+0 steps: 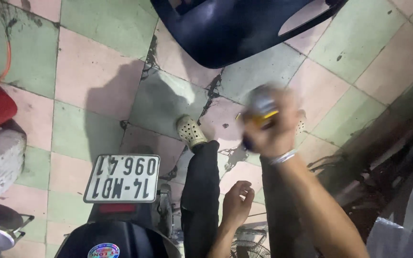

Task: Spray painting motorcycle fairings and body panels with black paint

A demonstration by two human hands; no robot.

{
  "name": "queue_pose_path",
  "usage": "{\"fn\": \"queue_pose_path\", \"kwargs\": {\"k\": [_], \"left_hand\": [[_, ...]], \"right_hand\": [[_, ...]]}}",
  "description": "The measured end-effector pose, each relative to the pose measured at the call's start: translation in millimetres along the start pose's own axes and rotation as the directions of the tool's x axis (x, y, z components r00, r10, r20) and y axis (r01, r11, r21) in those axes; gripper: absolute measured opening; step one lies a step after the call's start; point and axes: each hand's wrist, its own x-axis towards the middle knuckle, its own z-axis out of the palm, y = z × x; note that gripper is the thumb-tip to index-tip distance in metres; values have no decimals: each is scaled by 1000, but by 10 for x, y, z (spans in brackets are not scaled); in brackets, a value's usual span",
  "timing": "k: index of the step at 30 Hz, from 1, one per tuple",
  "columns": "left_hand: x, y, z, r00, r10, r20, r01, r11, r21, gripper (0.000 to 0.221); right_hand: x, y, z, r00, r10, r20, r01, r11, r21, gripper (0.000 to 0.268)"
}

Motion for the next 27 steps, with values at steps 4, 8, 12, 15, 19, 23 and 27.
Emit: {"fn": "queue_pose_path", "kwargs": {"k": [4,8,12,15,19,23,27], "left_hand": [[62,-103,15,1000,-11,-7,11,1000,14,28],[3,31,-65,1000,-7,2,7,1000,-1,25],[20,38,-95,1000,16,18,-16,1000,-7,28],[70,-54,-54,999,45,15,-45,999,-3,27],[111,56,-73,999,29,-21,-29,999,-14,26],[108,223,-183,999,-42,13,42,999,22,25],[173,152,-221,1000,-9,27,8,999,51,25]], "right_hand": [[-278,-328,294,938,-121,326,90,990,107,51],[372,-150,110,962,-184,202,169,981,92,31],[436,220,-319,953,287,-93,-300,934,-195,85],[301,134,-87,984,157,-80,-171,959,-224,85],[-49,-318,297,752,374,542,-620,681,390,57],[535,-366,297,887,-86,453,63,996,66,23],[961,-20,-297,982,145,121,-118,972,-201,54]]}}
